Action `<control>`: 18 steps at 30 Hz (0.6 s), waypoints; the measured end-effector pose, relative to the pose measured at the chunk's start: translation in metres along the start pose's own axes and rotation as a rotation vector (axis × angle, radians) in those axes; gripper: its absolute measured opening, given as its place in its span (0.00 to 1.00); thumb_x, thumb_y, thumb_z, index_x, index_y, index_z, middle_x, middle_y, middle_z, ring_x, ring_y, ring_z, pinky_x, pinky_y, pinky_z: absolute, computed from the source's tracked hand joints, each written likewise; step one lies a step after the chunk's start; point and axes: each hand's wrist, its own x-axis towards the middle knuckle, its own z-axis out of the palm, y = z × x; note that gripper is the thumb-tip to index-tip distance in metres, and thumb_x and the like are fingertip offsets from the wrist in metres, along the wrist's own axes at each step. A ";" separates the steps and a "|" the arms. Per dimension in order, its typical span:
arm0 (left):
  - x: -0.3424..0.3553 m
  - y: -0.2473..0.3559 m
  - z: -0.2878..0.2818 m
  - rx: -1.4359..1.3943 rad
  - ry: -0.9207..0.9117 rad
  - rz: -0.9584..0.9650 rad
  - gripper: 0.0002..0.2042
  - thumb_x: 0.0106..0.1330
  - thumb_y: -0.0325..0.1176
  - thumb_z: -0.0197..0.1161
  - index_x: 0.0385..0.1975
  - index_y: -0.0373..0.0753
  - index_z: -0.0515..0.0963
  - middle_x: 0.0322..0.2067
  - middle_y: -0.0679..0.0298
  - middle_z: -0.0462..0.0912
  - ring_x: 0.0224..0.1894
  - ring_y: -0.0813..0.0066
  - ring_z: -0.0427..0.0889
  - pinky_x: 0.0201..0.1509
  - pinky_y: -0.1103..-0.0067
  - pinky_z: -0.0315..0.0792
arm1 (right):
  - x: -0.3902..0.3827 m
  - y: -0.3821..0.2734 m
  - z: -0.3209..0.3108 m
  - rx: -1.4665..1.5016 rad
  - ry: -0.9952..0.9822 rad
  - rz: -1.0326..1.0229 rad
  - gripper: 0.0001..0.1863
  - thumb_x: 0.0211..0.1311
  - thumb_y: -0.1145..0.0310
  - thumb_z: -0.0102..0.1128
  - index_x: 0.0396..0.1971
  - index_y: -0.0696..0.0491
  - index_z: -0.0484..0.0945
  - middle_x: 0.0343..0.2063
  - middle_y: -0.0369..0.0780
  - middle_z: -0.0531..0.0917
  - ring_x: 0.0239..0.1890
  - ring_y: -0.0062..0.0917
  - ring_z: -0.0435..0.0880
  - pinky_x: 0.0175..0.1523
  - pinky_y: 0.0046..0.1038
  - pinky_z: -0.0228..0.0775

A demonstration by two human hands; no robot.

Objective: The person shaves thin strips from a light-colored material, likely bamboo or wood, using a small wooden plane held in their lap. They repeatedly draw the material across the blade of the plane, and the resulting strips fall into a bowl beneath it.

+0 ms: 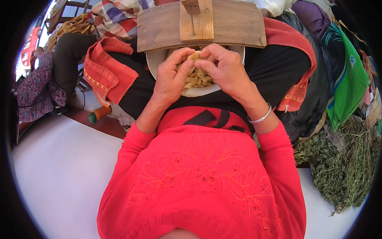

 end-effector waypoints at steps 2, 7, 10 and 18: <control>0.001 0.002 0.001 -0.075 -0.005 -0.024 0.11 0.67 0.25 0.57 0.48 0.33 0.74 0.37 0.67 0.78 0.40 0.86 0.73 0.44 0.86 0.69 | 0.000 0.004 0.003 0.138 0.015 0.030 0.08 0.55 0.73 0.67 0.29 0.58 0.75 0.18 0.33 0.78 0.22 0.09 0.72 0.26 0.16 0.64; 0.005 0.006 0.001 -0.270 -0.025 -0.077 0.11 0.65 0.25 0.58 0.47 0.34 0.73 0.40 0.67 0.79 0.46 0.80 0.77 0.46 0.82 0.72 | 0.006 0.005 -0.003 0.432 -0.067 0.142 0.07 0.55 0.76 0.66 0.27 0.57 0.75 0.19 0.31 0.78 0.22 0.08 0.72 0.25 0.12 0.62; 0.004 0.011 0.004 -0.281 0.018 -0.087 0.13 0.65 0.24 0.57 0.49 0.34 0.71 0.42 0.65 0.78 0.48 0.79 0.76 0.48 0.83 0.71 | 0.005 0.000 -0.003 0.471 -0.063 0.191 0.07 0.55 0.76 0.66 0.27 0.57 0.75 0.20 0.31 0.79 0.22 0.08 0.72 0.25 0.11 0.61; 0.007 0.006 0.009 -0.505 -0.030 -0.087 0.18 0.64 0.19 0.54 0.55 0.33 0.66 0.44 0.63 0.77 0.47 0.81 0.75 0.51 0.84 0.68 | -0.005 -0.001 0.011 0.464 0.082 0.140 0.07 0.57 0.76 0.64 0.33 0.59 0.76 0.24 0.32 0.81 0.25 0.08 0.74 0.29 0.12 0.64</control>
